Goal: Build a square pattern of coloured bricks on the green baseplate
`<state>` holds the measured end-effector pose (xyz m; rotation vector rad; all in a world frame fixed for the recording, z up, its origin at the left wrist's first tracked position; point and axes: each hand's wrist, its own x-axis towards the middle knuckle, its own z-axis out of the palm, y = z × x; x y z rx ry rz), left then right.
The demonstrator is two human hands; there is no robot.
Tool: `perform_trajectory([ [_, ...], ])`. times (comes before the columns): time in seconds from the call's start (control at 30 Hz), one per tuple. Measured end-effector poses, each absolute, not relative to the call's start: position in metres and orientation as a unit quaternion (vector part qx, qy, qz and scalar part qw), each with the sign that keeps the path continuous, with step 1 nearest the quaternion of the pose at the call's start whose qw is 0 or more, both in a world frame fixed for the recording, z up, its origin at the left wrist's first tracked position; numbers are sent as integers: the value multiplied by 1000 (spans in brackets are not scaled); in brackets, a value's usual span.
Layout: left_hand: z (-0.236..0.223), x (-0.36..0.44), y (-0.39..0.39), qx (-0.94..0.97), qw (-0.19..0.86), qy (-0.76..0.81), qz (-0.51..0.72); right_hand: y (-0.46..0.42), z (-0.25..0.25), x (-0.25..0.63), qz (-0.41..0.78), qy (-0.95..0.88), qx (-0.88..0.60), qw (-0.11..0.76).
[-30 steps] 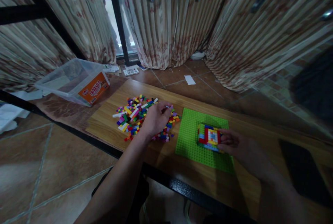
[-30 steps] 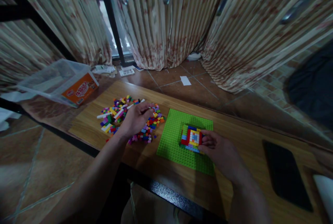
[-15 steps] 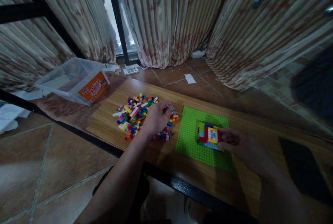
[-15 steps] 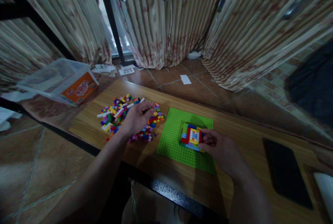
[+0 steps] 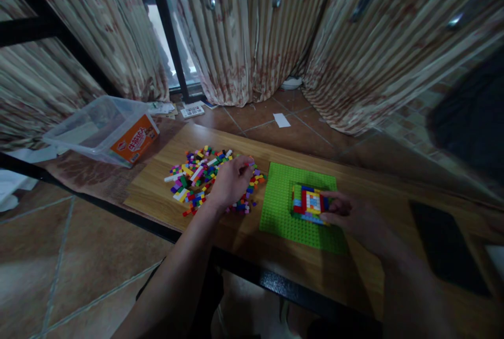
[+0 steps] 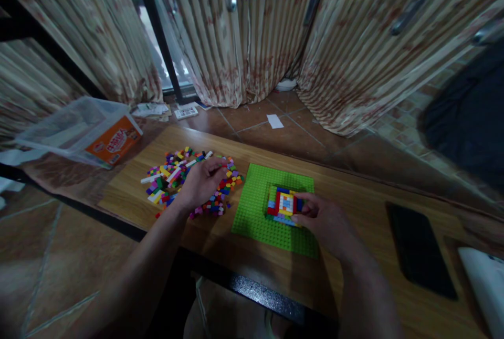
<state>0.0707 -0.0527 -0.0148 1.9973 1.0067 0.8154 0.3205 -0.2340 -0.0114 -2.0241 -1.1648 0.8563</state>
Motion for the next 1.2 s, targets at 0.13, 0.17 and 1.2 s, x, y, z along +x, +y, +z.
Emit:
perform_trajectory([
  [0.13,-13,67,-50,786,349,403,313,-241,-10,321,343,-429,-754,360],
  [0.17,-12,66,-49,787,344,404,314,-243,-8,322,342,-418,-752,378],
  [1.2,-16,66,-52,802,358,378,294,-215,-12,259,-27,-428,-882,196],
])
